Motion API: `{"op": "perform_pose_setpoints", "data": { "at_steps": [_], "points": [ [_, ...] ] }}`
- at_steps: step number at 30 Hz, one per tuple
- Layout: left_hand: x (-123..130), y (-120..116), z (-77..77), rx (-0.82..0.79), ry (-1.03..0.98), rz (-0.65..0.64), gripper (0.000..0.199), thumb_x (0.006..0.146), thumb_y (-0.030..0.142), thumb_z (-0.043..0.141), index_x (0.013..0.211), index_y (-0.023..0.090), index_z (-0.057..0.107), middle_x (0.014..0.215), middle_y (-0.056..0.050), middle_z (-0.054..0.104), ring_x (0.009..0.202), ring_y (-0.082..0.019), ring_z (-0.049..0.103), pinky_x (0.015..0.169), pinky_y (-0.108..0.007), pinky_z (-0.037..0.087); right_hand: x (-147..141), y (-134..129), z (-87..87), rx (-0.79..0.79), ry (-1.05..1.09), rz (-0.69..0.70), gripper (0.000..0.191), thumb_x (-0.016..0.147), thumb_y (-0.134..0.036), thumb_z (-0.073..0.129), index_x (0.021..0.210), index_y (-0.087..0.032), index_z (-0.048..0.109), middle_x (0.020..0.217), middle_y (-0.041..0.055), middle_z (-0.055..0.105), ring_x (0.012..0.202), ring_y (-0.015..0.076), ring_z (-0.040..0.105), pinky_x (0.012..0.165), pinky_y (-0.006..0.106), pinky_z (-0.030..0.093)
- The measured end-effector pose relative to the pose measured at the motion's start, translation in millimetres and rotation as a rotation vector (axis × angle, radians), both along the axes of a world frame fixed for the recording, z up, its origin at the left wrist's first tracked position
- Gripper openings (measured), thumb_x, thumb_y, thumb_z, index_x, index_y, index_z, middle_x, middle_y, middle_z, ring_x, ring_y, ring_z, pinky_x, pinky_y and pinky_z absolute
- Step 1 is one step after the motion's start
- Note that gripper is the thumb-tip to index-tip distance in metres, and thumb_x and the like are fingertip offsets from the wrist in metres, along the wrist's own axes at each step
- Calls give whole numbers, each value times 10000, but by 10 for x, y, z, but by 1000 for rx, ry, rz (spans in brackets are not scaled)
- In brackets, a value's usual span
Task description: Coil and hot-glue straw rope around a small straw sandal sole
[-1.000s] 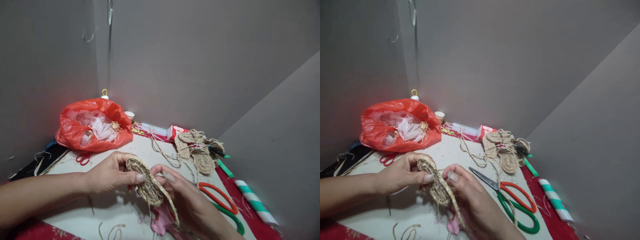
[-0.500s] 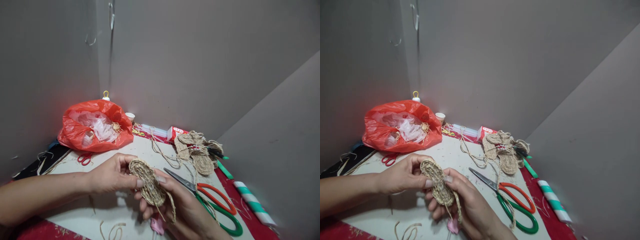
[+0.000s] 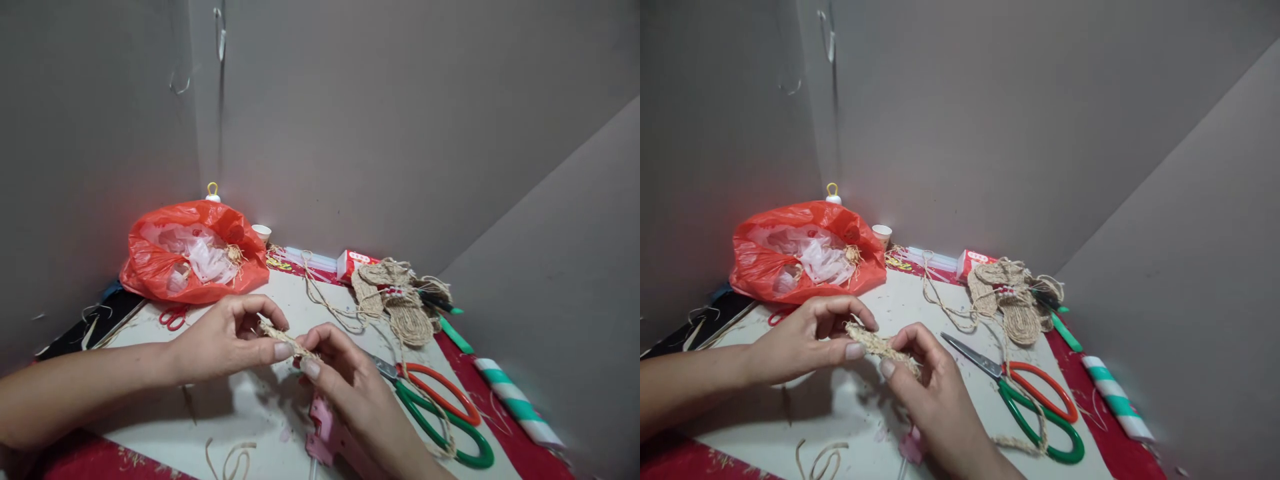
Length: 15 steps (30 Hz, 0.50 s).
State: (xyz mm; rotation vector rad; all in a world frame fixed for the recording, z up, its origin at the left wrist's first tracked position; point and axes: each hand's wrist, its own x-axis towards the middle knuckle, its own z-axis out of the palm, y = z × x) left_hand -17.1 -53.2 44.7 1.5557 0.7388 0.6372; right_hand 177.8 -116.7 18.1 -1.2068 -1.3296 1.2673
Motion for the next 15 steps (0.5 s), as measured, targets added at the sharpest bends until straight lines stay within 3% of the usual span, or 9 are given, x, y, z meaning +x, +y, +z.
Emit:
{"op": "perform_pose_setpoints", "data": {
  "at_steps": [4, 7, 9, 12, 15],
  "points": [
    [24, -22, -85, 95, -117, 63, 545, 718, 296, 796, 1190, 221, 534, 1189, -60, 574, 962, -164, 588, 828, -275, 476, 33, -24, -99, 348, -260, -155, 166, 830, -272, 644, 925, -251, 510, 1022, 48, 592, 771, 177, 565, 559, 255, 433],
    [55, -56, -173, 99, -223, -9, 590, 723, 237, 791, 1234, 235, 497, 1119, -49, 615, 1004, -185, 606, 889, -316, 478, 49, -43, -157, 572, -383, -200, 225, 825, -218, 644, 980, -273, 490, 1108, 66, 579, 888, 212, 602, 578, 265, 463],
    [66, -74, -217, 115, -251, -23, 581, 737, 212, 780, 1239, 242, 489, 1045, -25, 636, 957, -171, 622, 878, -310, 482, 45, -46, -167, 689, -465, -215, 252, 819, -195, 635, 995, -276, 474, 1084, 59, 581, 995, 231, 591, 718, 294, 491],
    [63, -79, -238, 141, -252, -18, 547, 753, 205, 768, 1230, 245, 502, 1035, -14, 640, 946, -158, 622, 872, -294, 482, 26, -42, -155, 742, -525, -195, 262, 820, -181, 619, 995, -271, 447, 1049, 50, 578, 1023, 221, 581, 830, 319, 474],
    [52, -69, -225, 148, -231, -20, 500, 757, 214, 766, 1197, 229, 527, 1062, -27, 643, 945, -153, 614, 869, -288, 485, 15, -39, -151, 719, -523, -171, 247, 823, -165, 608, 972, -267, 440, 1023, 44, 572, 994, 210, 587, 807, 307, 474]
  ]
}}
